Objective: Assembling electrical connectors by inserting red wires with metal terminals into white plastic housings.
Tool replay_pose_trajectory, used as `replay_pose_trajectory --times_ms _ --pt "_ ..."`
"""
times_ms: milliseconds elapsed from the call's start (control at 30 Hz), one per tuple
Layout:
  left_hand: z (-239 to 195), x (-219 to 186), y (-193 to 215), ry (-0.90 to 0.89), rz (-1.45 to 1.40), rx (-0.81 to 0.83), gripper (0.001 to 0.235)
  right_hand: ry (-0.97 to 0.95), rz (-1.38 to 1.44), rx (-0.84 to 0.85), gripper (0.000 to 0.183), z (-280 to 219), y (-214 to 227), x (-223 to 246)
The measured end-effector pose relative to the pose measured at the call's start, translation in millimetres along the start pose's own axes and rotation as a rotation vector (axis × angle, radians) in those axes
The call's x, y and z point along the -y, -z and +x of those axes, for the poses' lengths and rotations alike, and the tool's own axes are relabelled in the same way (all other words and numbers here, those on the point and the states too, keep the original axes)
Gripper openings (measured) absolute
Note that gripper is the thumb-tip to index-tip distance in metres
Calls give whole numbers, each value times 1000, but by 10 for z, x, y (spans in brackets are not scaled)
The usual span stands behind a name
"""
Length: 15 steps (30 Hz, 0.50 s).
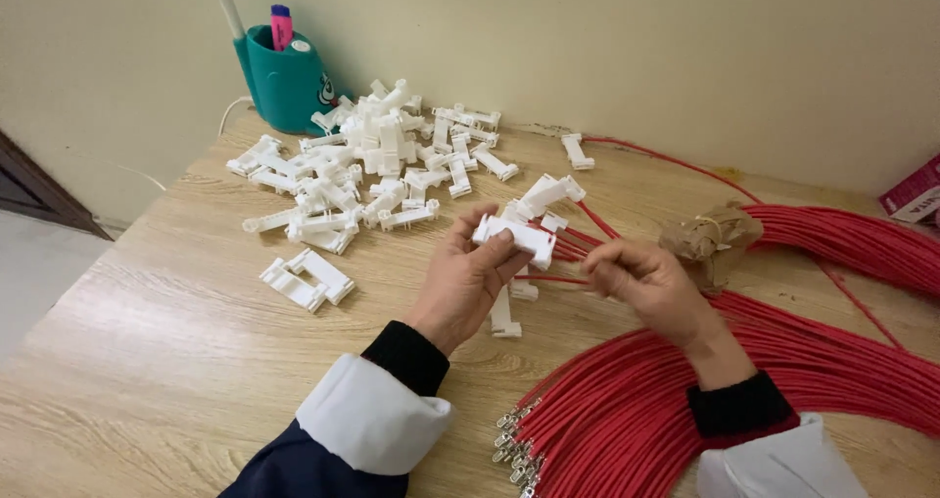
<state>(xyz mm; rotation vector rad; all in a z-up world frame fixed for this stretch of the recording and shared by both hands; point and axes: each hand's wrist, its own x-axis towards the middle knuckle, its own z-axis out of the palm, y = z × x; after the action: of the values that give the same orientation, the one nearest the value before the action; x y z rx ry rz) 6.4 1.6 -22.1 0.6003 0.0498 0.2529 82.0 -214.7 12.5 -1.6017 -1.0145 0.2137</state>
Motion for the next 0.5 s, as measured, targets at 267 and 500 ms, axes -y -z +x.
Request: replay_pose_trajectory --times_ms 267,500 --pt "-144 64 -228 -28 90 -7 28 16 76 90 10 36 -191 176" --pt "-212 28 -232 65 313 -91 30 53 90 22 12 39 -221 54"
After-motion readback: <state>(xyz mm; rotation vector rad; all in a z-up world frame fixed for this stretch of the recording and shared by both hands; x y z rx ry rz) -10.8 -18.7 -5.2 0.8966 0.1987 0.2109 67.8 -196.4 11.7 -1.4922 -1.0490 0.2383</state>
